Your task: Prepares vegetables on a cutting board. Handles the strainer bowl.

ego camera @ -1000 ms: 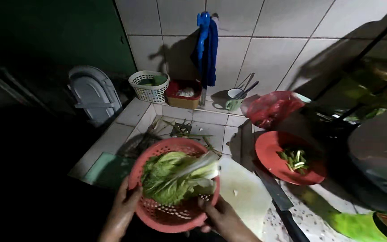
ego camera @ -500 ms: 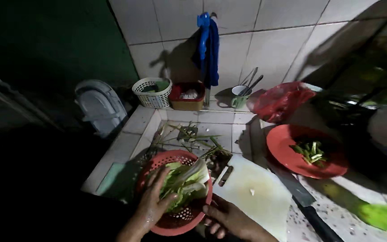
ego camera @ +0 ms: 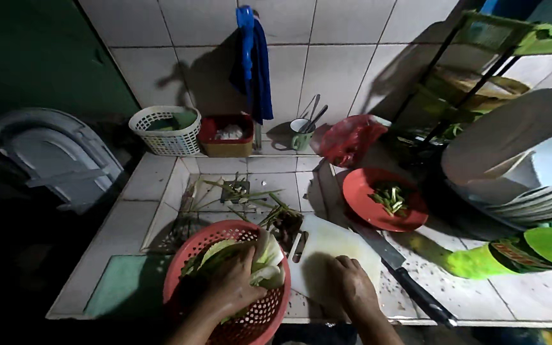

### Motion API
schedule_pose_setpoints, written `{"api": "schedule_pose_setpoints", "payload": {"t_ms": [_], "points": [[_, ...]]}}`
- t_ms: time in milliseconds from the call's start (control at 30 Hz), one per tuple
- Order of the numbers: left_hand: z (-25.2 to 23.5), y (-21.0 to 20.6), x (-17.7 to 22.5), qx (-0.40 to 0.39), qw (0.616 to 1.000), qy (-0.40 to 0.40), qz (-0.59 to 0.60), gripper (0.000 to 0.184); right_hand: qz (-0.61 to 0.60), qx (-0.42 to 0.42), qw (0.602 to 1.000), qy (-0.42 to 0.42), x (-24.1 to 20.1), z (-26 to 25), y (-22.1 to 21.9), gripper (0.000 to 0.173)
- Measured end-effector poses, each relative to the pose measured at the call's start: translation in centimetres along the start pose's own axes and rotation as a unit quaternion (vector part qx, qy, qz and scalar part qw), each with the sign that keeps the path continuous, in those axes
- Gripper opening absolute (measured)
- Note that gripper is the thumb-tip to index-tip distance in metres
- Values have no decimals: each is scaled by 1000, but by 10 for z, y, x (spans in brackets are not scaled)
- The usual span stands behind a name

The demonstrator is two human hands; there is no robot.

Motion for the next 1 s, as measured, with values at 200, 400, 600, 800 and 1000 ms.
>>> {"api": "schedule_pose_setpoints", "payload": {"t_ms": [200, 400, 600, 800, 1000], "points": [[-2, -10, -2, 76, 997, 11, 11, 85, -165, 27, 986, 19, -34, -32, 38, 20], [-7, 1, -7, 49, 996, -6, 81, 93, -347, -16, 935, 67, -78, -21, 76, 27], [-10, -3, -2, 31, 996, 31, 84, 82, -341, -160, 922, 91, -84, 25, 25, 55], [6, 16, -4, 83, 990, -4, 112, 60, -373, -161, 909, 95, -70, 40, 16, 65], [30, 56, -24, 165, 967, -3, 194, 59, -377, -120, 914, 88, -52, 46, 20, 57]]}}
Point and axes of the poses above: each hand's wrist, its own z-axis away from the middle knuckle, its own y-axis out of the back of the hand, x = y × z, the point moved 2 cm from there along -z, towards the middle knuckle, and after that the axes turned 2 degrees about -y, right-handed, at the moved point
